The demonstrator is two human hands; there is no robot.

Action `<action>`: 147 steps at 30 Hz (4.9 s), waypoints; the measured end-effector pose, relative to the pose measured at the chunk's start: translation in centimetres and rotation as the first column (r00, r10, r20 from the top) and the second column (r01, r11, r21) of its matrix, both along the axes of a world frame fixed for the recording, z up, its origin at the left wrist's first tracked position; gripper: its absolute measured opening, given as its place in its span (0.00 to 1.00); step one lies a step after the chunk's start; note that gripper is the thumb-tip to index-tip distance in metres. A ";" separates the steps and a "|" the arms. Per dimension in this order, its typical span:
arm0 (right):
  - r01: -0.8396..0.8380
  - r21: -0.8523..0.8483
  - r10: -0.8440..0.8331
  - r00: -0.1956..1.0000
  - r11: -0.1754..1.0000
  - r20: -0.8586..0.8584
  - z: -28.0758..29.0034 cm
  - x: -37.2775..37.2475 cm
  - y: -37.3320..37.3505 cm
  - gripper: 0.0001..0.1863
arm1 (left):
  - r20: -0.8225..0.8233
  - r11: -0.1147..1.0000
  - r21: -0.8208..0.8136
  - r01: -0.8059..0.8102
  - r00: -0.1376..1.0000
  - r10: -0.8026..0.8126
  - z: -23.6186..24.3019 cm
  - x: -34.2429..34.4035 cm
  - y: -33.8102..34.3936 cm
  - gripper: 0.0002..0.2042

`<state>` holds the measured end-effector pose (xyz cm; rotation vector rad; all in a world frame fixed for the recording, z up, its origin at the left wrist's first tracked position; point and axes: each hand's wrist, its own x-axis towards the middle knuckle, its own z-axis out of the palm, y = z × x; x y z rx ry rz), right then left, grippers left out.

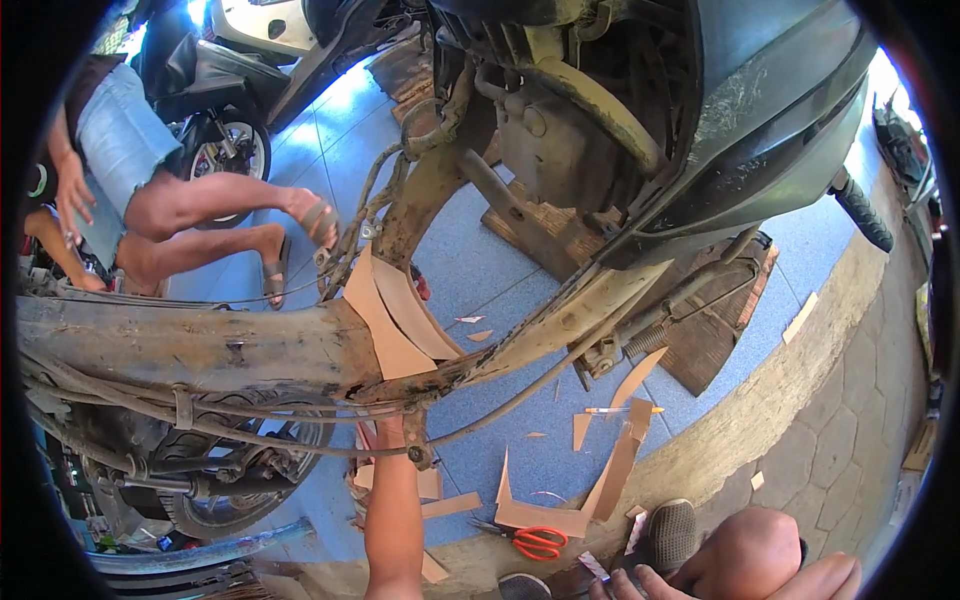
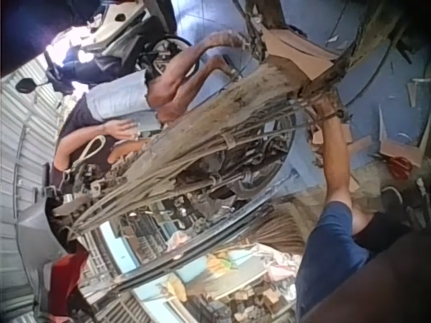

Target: Fabricating and fitting a cardboard template for a motorcycle repair.

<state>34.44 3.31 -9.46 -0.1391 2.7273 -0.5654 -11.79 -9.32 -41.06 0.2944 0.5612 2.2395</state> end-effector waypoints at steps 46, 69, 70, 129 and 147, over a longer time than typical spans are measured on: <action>0.026 -0.032 -0.027 1.000 0.999 -0.010 0.6 -0.7 0.6 0.25 | 0.088 0.996 0.010 0.085 0.992 -0.086 2.3 3.2 0.7 0.23; 0.023 0.036 -0.027 0.994 0.999 0.107 3.5 0.2 -4.5 0.28 | 0.273 0.939 0.330 0.098 0.942 -0.195 3.8 3.4 3.5 0.26; 0.057 0.014 -0.058 0.992 0.998 0.110 3.7 0.3 -4.9 0.28 | 0.136 0.882 0.433 0.187 0.954 -0.269 4.9 4.3 4.1 0.24; 0.077 0.069 -0.083 0.993 0.995 0.087 6.4 3.4 -8.6 0.28 | 0.215 0.976 0.210 0.064 0.971 -0.109 9.6 5.1 3.8 0.23; 0.043 0.079 -0.063 0.959 0.996 0.276 7.0 0.7 -11.7 0.32 | 0.092 0.962 0.260 0.088 0.989 -0.115 9.5 5.1 3.3 0.35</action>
